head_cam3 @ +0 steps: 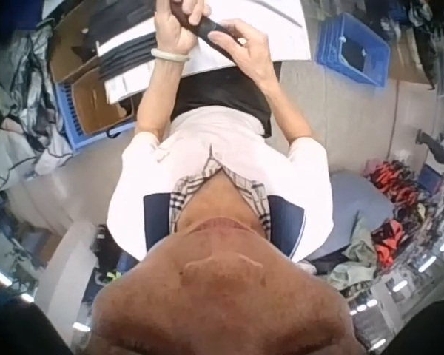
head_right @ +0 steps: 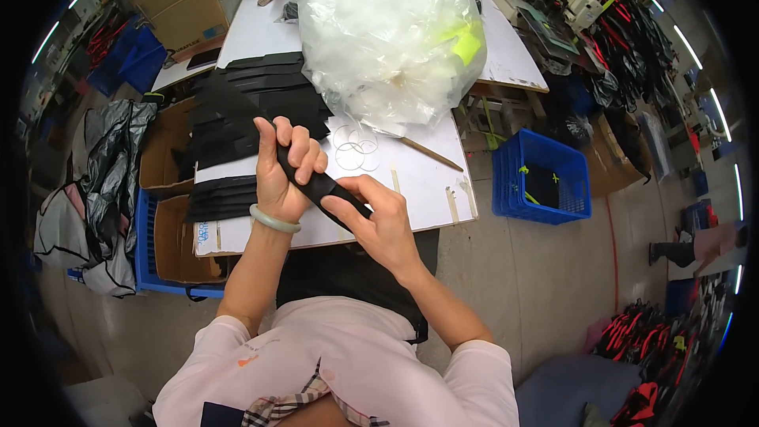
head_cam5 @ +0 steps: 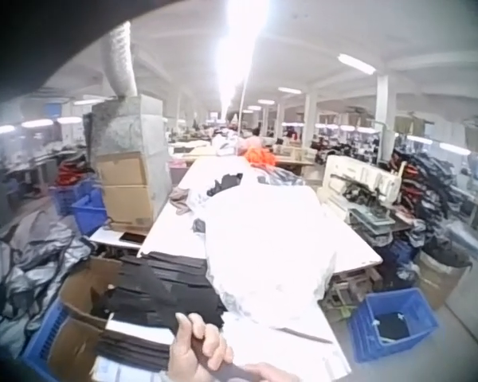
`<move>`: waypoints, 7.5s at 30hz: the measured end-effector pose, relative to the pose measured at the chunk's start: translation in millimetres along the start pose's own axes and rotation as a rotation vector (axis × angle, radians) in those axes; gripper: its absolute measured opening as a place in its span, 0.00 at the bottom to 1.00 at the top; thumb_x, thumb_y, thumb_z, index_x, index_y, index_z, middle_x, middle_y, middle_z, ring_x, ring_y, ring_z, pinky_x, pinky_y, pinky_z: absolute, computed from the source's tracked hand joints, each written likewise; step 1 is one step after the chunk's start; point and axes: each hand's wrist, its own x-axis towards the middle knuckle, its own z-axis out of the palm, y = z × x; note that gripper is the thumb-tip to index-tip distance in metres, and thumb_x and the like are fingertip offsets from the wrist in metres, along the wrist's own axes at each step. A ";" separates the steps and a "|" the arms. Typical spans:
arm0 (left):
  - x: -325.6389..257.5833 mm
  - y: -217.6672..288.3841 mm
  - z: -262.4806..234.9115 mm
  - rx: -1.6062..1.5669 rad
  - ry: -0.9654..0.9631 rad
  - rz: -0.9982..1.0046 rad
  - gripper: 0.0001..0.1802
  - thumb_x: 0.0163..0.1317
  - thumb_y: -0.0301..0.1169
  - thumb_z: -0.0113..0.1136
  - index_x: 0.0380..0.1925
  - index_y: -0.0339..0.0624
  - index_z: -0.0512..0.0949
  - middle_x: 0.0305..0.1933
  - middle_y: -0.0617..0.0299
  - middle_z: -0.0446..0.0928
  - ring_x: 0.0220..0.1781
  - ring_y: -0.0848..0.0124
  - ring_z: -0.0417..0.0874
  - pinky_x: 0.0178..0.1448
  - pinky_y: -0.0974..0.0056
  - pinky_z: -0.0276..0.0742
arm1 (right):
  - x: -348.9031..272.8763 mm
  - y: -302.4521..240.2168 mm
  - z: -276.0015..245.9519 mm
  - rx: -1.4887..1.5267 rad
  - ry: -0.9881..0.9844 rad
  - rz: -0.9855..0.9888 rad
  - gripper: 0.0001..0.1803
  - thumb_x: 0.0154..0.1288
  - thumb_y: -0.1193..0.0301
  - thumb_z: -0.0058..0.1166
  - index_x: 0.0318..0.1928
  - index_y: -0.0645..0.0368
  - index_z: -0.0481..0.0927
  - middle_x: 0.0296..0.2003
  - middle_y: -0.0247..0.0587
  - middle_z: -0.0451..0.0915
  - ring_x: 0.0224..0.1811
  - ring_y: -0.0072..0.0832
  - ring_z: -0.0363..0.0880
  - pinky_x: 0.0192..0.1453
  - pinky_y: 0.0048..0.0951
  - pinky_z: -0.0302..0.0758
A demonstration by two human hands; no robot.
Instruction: Applying adhesive components to black fabric strips at a workstation table.
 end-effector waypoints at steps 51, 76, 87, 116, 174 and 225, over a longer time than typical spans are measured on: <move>-107.8 -129.7 -65.3 2.281 -0.439 0.068 0.32 0.57 0.26 0.57 0.65 0.41 0.66 0.72 0.55 0.61 0.75 0.52 0.56 0.75 0.40 0.48 | -89.2 162.7 -101.4 -0.877 0.000 -0.362 0.22 0.54 0.64 0.65 0.52 0.44 0.83 0.57 0.30 0.79 0.66 0.35 0.69 0.71 0.48 0.56; -113.1 -127.9 -70.2 2.394 -0.497 0.100 0.28 0.62 0.30 0.50 0.64 0.39 0.66 0.72 0.55 0.61 0.76 0.54 0.57 0.75 0.42 0.49 | -42.4 101.2 -57.8 -0.762 -0.092 -0.398 0.17 0.49 0.66 0.68 0.42 0.51 0.84 0.47 0.29 0.81 0.56 0.33 0.74 0.66 0.47 0.60; -111.4 -137.6 -80.6 2.245 -0.388 0.125 0.27 0.66 0.33 0.44 0.66 0.45 0.64 0.72 0.56 0.62 0.72 0.53 0.62 0.73 0.43 0.53 | 15.6 133.3 47.1 -0.413 -0.556 -0.169 0.07 0.42 0.73 0.67 0.22 0.59 0.80 0.24 0.39 0.79 0.33 0.37 0.76 0.42 0.36 0.64; -110.7 -134.4 -77.1 2.214 -0.498 -0.029 0.41 0.57 0.39 0.55 0.71 0.42 0.56 0.77 0.49 0.49 0.79 0.48 0.46 0.77 0.40 0.38 | -3.9 123.3 59.2 -0.522 -0.284 -0.128 0.07 0.40 0.71 0.69 0.21 0.56 0.82 0.27 0.37 0.80 0.36 0.34 0.75 0.44 0.37 0.64; -110.2 -133.9 -79.2 2.247 -0.453 0.117 0.32 0.64 0.36 0.47 0.69 0.41 0.60 0.75 0.52 0.56 0.76 0.51 0.54 0.76 0.44 0.47 | 11.1 118.8 47.7 -0.548 -0.429 -0.116 0.07 0.43 0.70 0.69 0.25 0.54 0.84 0.25 0.34 0.82 0.33 0.33 0.78 0.41 0.36 0.69; -110.7 -129.8 -72.4 2.277 -0.540 0.026 0.34 0.63 0.36 0.47 0.69 0.35 0.58 0.76 0.48 0.52 0.77 0.48 0.51 0.75 0.45 0.48 | 22.7 132.2 54.8 -0.304 -0.520 -0.070 0.08 0.42 0.73 0.66 0.21 0.64 0.81 0.20 0.46 0.78 0.24 0.42 0.78 0.32 0.38 0.72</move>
